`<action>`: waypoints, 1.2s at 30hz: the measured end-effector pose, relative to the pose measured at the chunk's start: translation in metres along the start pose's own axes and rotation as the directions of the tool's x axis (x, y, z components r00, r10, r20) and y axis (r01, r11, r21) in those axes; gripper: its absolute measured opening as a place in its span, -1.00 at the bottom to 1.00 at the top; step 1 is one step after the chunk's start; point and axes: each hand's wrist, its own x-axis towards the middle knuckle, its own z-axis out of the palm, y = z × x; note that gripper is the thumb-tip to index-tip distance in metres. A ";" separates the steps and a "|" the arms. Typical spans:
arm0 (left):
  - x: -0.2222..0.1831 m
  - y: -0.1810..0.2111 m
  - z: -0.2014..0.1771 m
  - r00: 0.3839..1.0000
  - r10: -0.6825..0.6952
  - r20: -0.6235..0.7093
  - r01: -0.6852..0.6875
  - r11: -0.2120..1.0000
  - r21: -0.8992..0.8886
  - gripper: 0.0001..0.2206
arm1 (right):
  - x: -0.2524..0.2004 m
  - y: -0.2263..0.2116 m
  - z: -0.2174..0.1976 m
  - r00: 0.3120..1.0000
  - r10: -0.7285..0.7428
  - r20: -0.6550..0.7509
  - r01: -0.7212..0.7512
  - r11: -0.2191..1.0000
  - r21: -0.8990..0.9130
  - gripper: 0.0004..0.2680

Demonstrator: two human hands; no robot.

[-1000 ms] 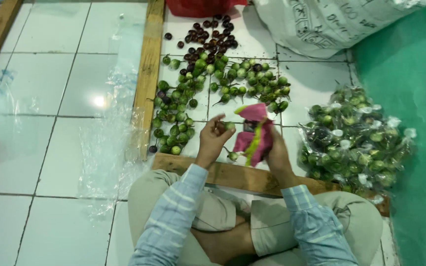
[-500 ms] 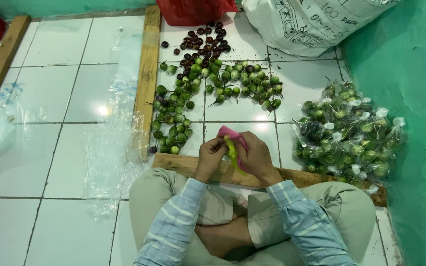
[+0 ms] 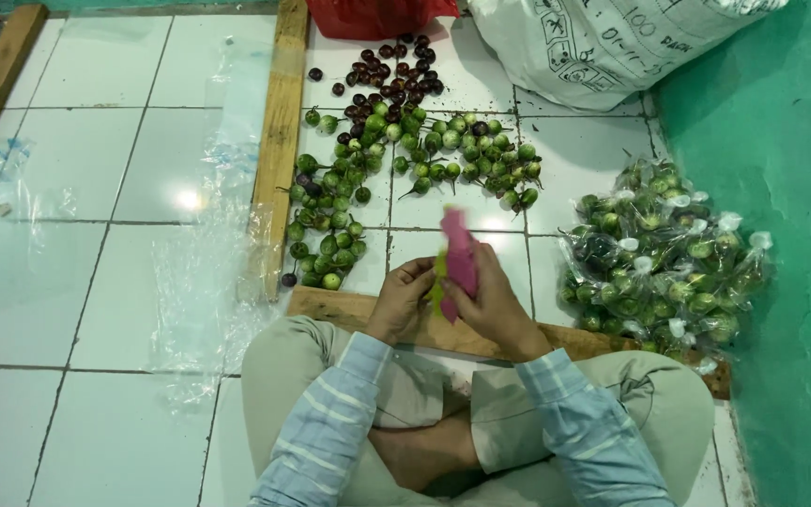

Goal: Wrapping individual fruits in small pink plastic sheets while sitting on the floor.

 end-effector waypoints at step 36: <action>-0.024 0.040 0.035 0.945 0.305 0.121 -0.326 0.914 0.240 -0.88 | -0.009 0.035 0.004 0.958 0.155 -0.243 -0.142 0.987 0.070 -0.71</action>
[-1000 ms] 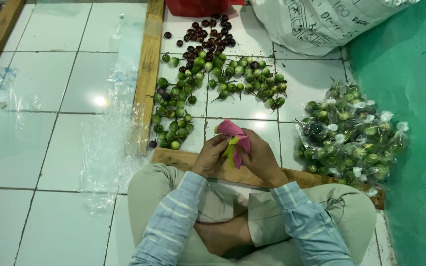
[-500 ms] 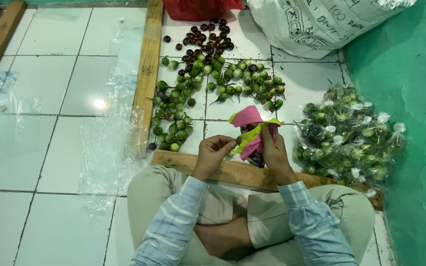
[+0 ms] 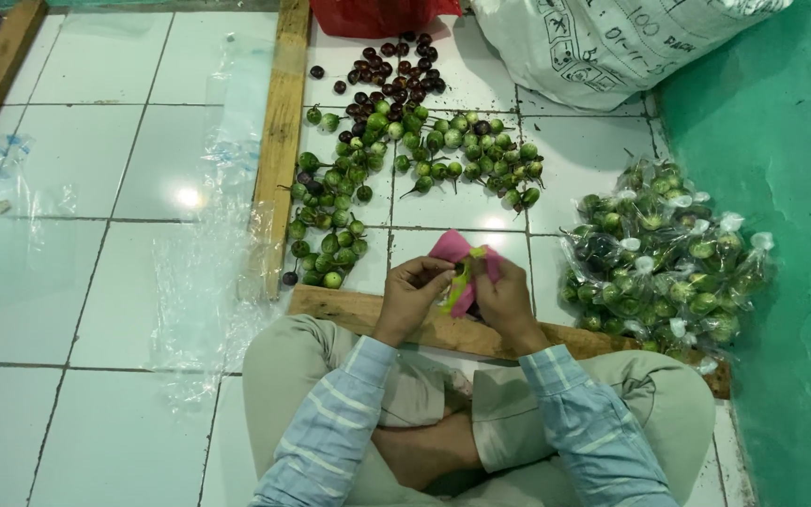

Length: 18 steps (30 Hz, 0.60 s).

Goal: Wrapping individual fruits in small pink plastic sheets while sitting on the floor.

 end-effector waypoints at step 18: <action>0.000 -0.036 0.000 0.971 -0.229 -0.073 0.194 0.925 -0.326 -0.86 | -0.004 0.009 0.000 0.990 -0.138 0.001 0.137 0.980 -0.144 -0.67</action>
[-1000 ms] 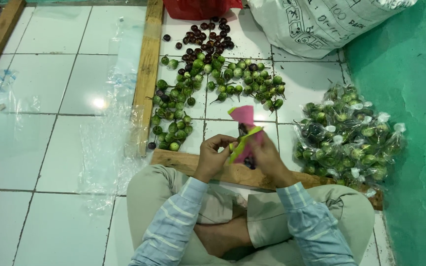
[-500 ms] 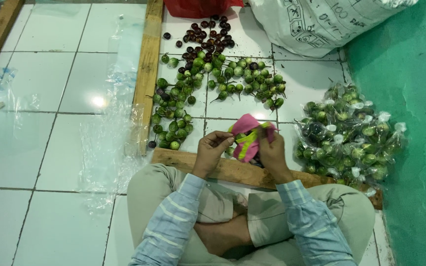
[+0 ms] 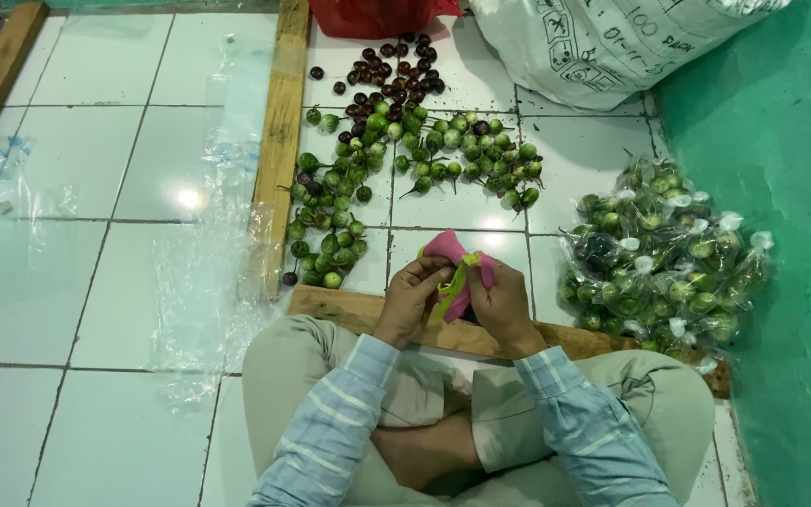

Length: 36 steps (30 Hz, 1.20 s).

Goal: Wrapping individual fruits in small pink plastic sheets while sitting on the floor.

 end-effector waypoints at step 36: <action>-0.021 0.044 0.014 0.997 0.063 0.033 -0.067 0.983 0.171 -0.65 | 0.000 0.001 0.000 0.965 0.260 -0.027 -0.238 0.918 0.317 -0.89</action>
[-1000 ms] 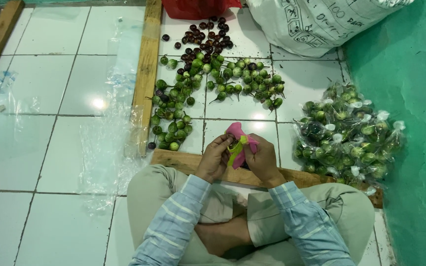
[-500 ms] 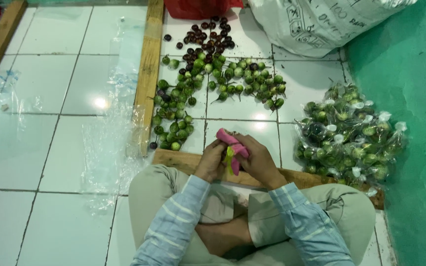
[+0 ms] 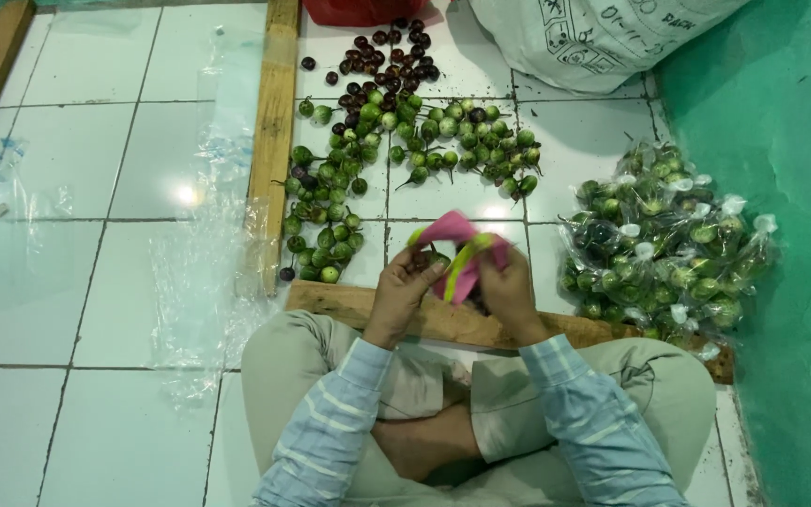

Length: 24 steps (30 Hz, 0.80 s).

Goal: Wrapping individual fruits in small pink plastic sheets while sitting on the floor.

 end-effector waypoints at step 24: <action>0.014 -0.051 -0.016 0.999 -0.044 -0.012 0.043 0.996 -0.075 -0.74 | 0.005 -0.055 0.000 0.990 0.137 -0.043 -0.122 0.961 0.248 -0.87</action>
